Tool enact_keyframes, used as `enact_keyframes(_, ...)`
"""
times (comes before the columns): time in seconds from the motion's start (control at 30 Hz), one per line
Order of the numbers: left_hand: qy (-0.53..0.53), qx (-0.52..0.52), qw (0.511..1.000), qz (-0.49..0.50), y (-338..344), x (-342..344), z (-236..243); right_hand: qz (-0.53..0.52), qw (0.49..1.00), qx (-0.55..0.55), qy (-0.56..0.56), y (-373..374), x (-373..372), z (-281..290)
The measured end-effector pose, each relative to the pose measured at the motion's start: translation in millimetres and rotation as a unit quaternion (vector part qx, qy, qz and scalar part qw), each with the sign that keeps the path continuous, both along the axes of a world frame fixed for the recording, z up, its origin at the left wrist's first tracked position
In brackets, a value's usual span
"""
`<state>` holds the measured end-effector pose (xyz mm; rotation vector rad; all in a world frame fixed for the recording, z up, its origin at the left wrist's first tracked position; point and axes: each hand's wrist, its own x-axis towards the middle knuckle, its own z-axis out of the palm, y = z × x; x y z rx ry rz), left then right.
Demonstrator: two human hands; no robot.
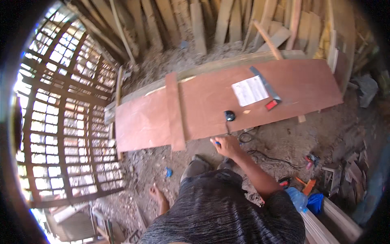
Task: The person traces along a curved wooden strip onto a wooden board using a pen. The person then measures dimensions across the board with a tape measure, marks points with the pen, and aligns another wooden strip onto the board to draw additional lines.
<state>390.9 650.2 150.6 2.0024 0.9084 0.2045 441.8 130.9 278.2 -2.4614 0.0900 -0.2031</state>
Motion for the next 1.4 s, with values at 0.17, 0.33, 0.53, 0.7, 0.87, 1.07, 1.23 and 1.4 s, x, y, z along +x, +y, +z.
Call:
enact_keyframes(0.17,-0.014,-0.254,0.937,-0.241,-122.6,58.5,72.4,0.094,0.937,0.331,0.062,88.6,45.0,57.6)
enact_keyframes(0.33,-0.093,-0.39,0.759,-0.513,-182.9,111.3,147.0,0.099,0.907,0.402,-0.069,182.3,58.3,73.7)
enact_keyframes(0.53,-0.004,-0.222,0.775,-0.592,-130.3,116.9,173.6,0.054,0.961,0.248,-0.109,238.9,62.7,57.7)
enact_keyframes(0.7,0.04,-0.24,0.763,-0.599,-76.0,123.1,154.0,0.088,0.918,0.379,0.076,261.3,49.0,20.5)
enact_keyframes(0.87,0.086,-0.29,0.816,-0.493,2.3,128.6,102.5,-0.107,0.939,0.298,0.131,189.5,36.0,-18.5)
enact_keyframes(1.07,0.168,-0.242,0.917,-0.268,91.8,122.0,61.0,-0.294,0.936,0.117,0.157,19.3,52.5,-80.6)
enact_keyframes(1.23,0.159,-0.247,0.944,-0.147,112.9,95.4,69.6,-0.232,0.95,-0.184,0.1,-68.3,69.5,-162.8)
enact_keyframes(1.4,0.156,-0.195,0.967,-0.047,103.1,73.5,55.2,-0.276,0.939,-0.137,0.151,-76.5,86.6,-199.1)
